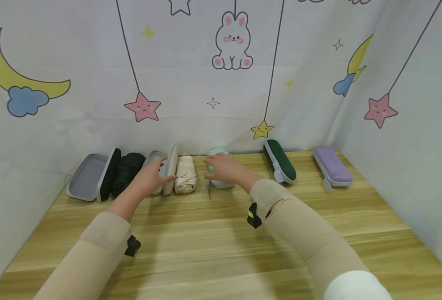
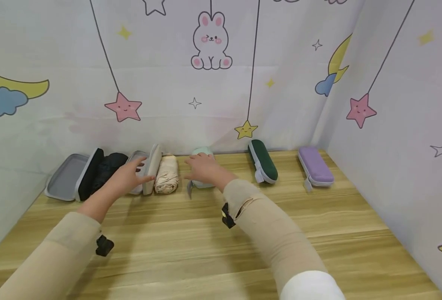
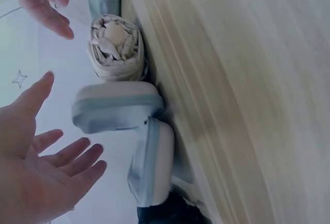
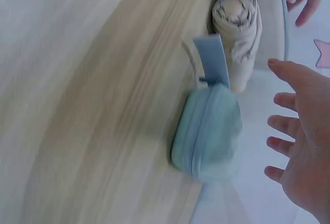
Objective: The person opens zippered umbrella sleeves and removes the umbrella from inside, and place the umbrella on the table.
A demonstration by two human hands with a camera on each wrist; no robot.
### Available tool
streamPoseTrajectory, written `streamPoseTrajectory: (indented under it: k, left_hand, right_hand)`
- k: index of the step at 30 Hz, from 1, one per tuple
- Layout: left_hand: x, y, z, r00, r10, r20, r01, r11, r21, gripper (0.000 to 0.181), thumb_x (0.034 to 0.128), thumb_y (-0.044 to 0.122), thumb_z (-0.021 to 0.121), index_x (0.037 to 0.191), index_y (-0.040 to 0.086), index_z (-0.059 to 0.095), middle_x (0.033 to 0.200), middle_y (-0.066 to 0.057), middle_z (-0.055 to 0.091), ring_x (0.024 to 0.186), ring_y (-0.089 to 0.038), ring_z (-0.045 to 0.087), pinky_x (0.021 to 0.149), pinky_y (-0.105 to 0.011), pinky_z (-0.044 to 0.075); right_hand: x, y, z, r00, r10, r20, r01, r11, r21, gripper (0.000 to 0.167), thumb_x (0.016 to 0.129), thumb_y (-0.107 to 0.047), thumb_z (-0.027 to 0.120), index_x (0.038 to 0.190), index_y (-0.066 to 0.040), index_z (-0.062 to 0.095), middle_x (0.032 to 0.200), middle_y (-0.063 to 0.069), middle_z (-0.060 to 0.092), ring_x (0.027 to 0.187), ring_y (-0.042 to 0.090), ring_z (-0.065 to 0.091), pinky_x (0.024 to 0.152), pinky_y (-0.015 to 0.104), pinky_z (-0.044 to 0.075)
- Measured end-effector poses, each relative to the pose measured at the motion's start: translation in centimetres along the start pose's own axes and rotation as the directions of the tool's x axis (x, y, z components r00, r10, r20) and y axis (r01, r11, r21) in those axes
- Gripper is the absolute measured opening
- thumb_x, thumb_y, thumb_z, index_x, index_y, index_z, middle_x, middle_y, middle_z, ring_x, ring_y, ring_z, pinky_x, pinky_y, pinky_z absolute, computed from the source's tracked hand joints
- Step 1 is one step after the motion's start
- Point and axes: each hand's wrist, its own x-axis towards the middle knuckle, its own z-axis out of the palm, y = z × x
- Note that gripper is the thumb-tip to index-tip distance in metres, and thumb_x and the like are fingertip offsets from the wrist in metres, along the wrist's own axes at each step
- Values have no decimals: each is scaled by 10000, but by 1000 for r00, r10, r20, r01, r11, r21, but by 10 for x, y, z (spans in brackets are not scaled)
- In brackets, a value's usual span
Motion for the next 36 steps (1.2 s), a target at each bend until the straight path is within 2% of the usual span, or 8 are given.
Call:
streamPoseTrajectory:
  k: [3, 6, 11, 14, 20, 26, 31, 36]
  left_hand:
    - [-3, 10, -1, 994, 33, -100, -31, 999, 22, 695, 965, 297, 629, 1491, -24, 307, 1424, -280, 406, 1281, -434, 414, 1003, -557, 375]
    - [-6, 25, 1, 979, 99, -177, -88, 994, 66, 565, 969, 266, 625, 1428, -8, 439, 1358, -252, 489, 1225, -409, 471, 973, -536, 408]
    - [-10, 53, 13, 956, 207, -209, -182, 974, 131, 390, 961, 200, 628, 1307, 27, 583, 1230, -188, 607, 1118, -350, 568, 902, -493, 461]
    - [-9, 70, 25, 960, 229, -159, -208, 968, 137, 350, 955, 193, 635, 1270, 40, 614, 1178, -141, 641, 1072, -301, 603, 864, -455, 491]
    - [0, 90, 54, 980, 199, 28, -201, 971, 126, 339, 962, 205, 634, 1262, 49, 619, 1133, -106, 664, 1011, -264, 634, 833, -407, 514]
    - [5, 93, 79, 969, 202, 145, -225, 961, 160, 258, 955, 193, 641, 1177, 66, 670, 1077, -72, 681, 989, -246, 639, 841, -394, 507]
    - [1, 92, 87, 964, 203, 172, -239, 945, 223, 232, 943, 216, 660, 1118, 70, 706, 1053, -65, 685, 998, -249, 634, 857, -401, 499]
    - [-1, 86, 88, 971, 195, 141, -225, 943, 247, 194, 941, 174, 651, 1077, 56, 721, 1022, -56, 695, 989, -242, 640, 865, -388, 496]
  right_hand:
    - [-7, 14, -6, 999, -12, 50, 10, 1000, 29, 653, 972, -445, 570, 1512, -142, 365, 1579, 83, 258, 1444, 319, 206, 1135, 535, 160]
    - [-13, 26, -9, 994, -28, 102, 22, 998, 56, 686, 953, -446, 600, 1516, -141, 357, 1590, 89, 225, 1452, 331, 173, 1144, 519, 136]
    - [-18, 41, -12, 984, -42, 174, 38, 999, 26, 777, 886, -438, 691, 1530, -191, 335, 1611, 51, 163, 1460, 331, 134, 1137, 529, 157]
    - [-19, 44, -13, 978, -52, 200, 57, 998, -17, 840, 835, -367, 764, 1536, -228, 322, 1615, 22, 149, 1458, 304, 156, 1123, 507, 219]
    - [-17, 42, -12, 965, -109, 240, 157, 969, -192, 962, 789, -173, 834, 1556, -245, 258, 1621, 10, 118, 1452, 272, 192, 1095, 444, 308]
    - [-10, 36, -2, 963, -152, 224, 229, 901, -368, 786, 924, -55, 664, 1554, -292, 258, 1610, -20, 165, 1445, 279, 220, 1104, 471, 289]
    - [-6, 32, 3, 963, -182, 197, 249, 881, -402, 660, 991, 4, 516, 1535, -311, 314, 1590, 7, 234, 1420, 281, 284, 1087, 453, 322]
    - [-8, 28, 2, 962, -194, 194, 263, 855, -448, 714, 931, -20, 638, 1518, -311, 356, 1577, 31, 273, 1401, 286, 323, 1084, 468, 323]
